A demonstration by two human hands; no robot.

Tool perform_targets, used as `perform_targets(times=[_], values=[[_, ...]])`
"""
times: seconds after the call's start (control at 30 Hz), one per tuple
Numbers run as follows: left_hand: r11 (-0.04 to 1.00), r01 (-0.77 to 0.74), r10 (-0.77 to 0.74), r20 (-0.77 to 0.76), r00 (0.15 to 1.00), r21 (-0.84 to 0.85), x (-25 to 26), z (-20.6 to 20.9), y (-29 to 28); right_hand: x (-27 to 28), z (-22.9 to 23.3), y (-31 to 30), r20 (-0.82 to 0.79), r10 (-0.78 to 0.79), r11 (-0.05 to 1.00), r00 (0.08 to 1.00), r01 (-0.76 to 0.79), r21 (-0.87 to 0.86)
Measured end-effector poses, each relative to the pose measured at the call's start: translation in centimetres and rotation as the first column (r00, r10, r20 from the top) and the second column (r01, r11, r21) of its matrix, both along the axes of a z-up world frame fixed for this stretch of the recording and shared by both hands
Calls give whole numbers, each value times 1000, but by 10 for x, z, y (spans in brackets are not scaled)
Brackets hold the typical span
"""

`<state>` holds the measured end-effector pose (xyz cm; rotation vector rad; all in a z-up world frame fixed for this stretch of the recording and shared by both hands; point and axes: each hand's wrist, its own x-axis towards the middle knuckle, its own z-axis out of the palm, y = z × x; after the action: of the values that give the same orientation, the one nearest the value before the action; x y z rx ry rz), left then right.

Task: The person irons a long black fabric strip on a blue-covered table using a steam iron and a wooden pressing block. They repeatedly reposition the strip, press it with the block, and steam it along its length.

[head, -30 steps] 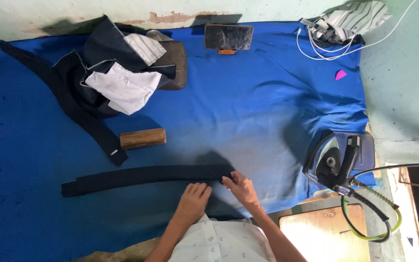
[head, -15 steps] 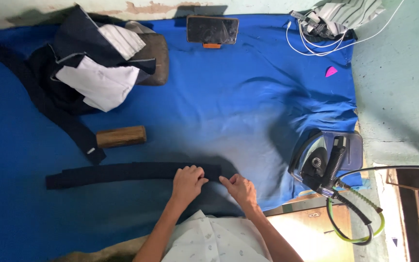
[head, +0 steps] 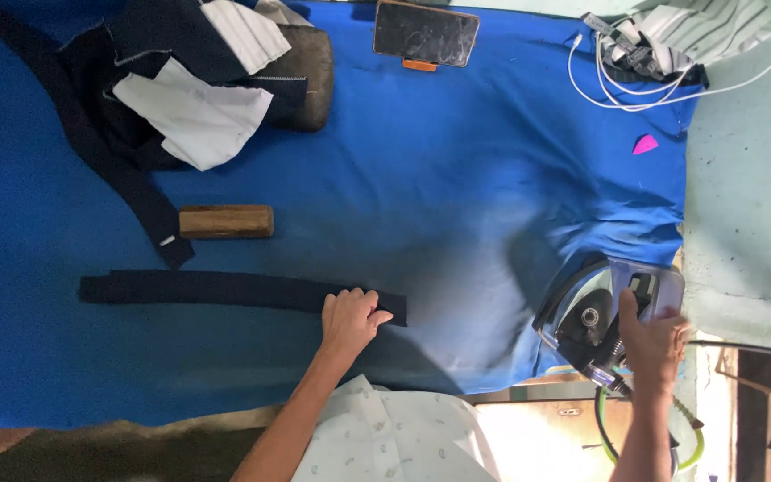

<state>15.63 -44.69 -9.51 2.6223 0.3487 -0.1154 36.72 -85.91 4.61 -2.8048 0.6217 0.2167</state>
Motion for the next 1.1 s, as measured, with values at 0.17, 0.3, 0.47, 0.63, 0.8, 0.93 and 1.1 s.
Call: perform_targets(times=[0.17,0.3,0.47,0.63,0.8,0.93,1.1], values=[[1000,-20,20,-58,998,12,0,-6,-3,3,13,31,-201,-158,828,967,241,507],[1000,-18,20,-75,997,18,-1,-6,-3,-2,-9,17,-140,-96,619,986,169,767],[999,-14,17,-90,996,36,0,-4,-3,-50,48,103,-391,258,961,883,-193,199],[996,-11,14,-32,999,85,2,-4,-5,-76,80,194,-637,685,700,354,-564,438],[997,8,-27,-273,962,-72,14,27,3,-113,30,223,-453,885,139,-112,-863,485],[996,71,-89,-434,897,-56,14,16,7,-121,11,228,-332,939,97,-84,-864,495],[988,112,-80,272,959,-106,-13,21,38,-131,-2,240,-399,913,282,78,-829,483]])
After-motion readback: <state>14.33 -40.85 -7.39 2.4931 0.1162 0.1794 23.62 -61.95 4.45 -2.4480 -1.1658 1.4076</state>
